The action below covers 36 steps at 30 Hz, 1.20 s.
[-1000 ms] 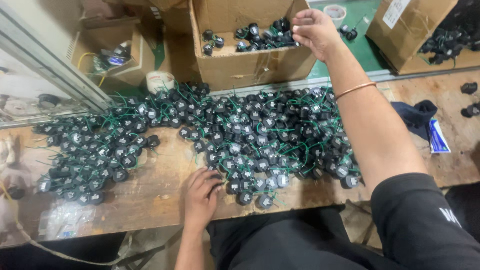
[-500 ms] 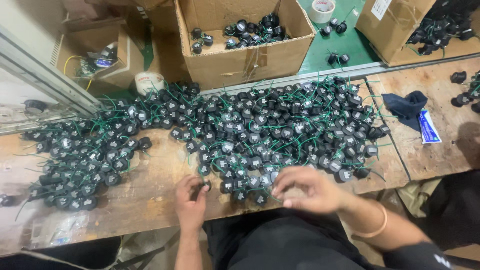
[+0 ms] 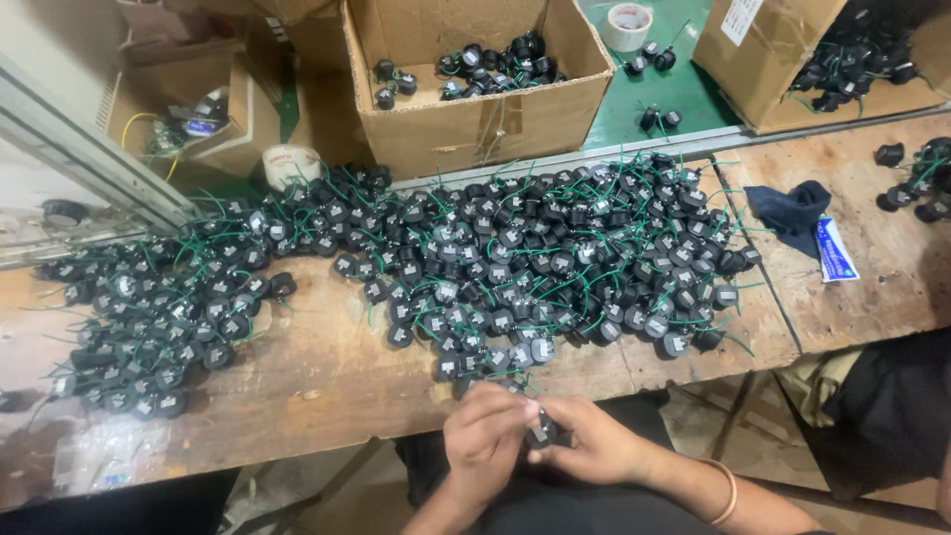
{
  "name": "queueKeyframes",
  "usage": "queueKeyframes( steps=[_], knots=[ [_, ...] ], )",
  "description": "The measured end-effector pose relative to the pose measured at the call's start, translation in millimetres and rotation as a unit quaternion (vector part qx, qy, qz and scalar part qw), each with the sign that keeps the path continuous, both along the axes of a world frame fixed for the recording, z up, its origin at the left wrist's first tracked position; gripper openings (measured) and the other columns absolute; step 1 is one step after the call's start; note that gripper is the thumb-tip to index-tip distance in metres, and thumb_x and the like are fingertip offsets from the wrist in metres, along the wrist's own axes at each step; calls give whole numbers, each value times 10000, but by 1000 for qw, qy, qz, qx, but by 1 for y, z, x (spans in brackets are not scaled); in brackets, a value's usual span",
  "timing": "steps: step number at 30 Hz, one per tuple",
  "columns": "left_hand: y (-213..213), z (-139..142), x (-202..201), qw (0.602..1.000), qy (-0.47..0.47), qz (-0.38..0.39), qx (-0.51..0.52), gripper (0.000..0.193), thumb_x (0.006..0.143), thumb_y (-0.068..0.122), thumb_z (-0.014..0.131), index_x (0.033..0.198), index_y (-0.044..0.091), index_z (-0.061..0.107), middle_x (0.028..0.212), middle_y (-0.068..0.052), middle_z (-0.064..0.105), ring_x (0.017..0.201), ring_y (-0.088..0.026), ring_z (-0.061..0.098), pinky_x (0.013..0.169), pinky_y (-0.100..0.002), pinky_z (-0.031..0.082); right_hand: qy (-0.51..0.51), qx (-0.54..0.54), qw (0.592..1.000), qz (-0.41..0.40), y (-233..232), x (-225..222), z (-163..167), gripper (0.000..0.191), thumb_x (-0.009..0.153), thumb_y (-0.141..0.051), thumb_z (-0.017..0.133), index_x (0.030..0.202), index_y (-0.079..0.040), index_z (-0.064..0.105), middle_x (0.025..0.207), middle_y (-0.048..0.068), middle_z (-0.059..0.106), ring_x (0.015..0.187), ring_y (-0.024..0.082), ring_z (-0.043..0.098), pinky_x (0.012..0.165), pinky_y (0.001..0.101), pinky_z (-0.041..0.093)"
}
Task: The person picks black plug bodies with green wires one at a time from a large pile on the workbench, fits and presses the wire and plug components together by hand, and places finished plugs into a cardboard box. They repeat this assembly cycle continuously across the bench.
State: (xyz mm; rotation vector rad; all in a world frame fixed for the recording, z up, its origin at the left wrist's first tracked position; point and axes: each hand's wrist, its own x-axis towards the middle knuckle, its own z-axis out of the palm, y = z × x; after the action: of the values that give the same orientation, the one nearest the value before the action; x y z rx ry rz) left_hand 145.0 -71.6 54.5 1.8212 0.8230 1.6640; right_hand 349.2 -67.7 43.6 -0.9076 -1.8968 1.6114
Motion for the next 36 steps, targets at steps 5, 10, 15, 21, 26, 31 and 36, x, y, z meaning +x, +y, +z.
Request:
queueKeyframes(
  steps=[5,10,15,21,26,31,36],
  knots=[
    [3,0,-19,993,87,-77,10,335,731,-32,797,1046,72,747,1153,-105,768,1145,-307,679,949,-383,577,35,90,995,-39,2,-4,1,325,849,-93,793,1126,-19,639,1016,104,717,934,218,716,811,343,562],
    [-4,-12,-11,979,-33,-101,-174,254,719,-24,881,858,75,693,1037,-99,770,1084,-279,682,939,-379,550,-51,147,984,-85,0,-14,5,258,827,-90,779,1056,-39,673,942,116,713,880,267,719,765,364,572],
    [-8,-19,-20,988,-41,-48,-143,270,708,-12,891,816,56,653,935,-84,751,969,-231,714,879,-338,571,-4,208,977,-45,0,-16,21,236,834,-59,751,1060,-36,688,1043,125,742,978,306,738,830,384,599],
    [9,-2,-85,971,176,152,-51,285,782,-41,683,1032,63,771,1143,-73,751,1065,-275,716,941,-383,561,74,251,963,-65,4,-9,30,307,792,-3,830,1049,-51,670,1095,93,733,1085,291,721,948,381,577],
    [20,-5,-90,924,344,164,-30,306,684,18,748,979,97,765,1218,-65,732,1121,-319,677,915,-429,531,85,211,970,-91,0,-4,24,384,827,80,702,1189,-27,631,1222,137,652,1030,253,706,872,341,601],
    [22,-31,-89,936,256,205,-128,216,739,78,811,921,71,695,1181,-39,749,1088,-283,710,923,-380,554,89,237,966,-43,-4,4,20,355,855,93,689,1185,-34,656,1221,130,683,1068,261,719,896,351,597],
    [25,-41,-84,915,-25,275,-294,102,906,78,712,1003,51,699,1148,-106,775,1012,-236,735,915,-339,575,66,178,980,-56,-7,8,16,412,865,65,734,1251,-63,670,1164,93,717,991,214,725,892,339,590]
  ],
)
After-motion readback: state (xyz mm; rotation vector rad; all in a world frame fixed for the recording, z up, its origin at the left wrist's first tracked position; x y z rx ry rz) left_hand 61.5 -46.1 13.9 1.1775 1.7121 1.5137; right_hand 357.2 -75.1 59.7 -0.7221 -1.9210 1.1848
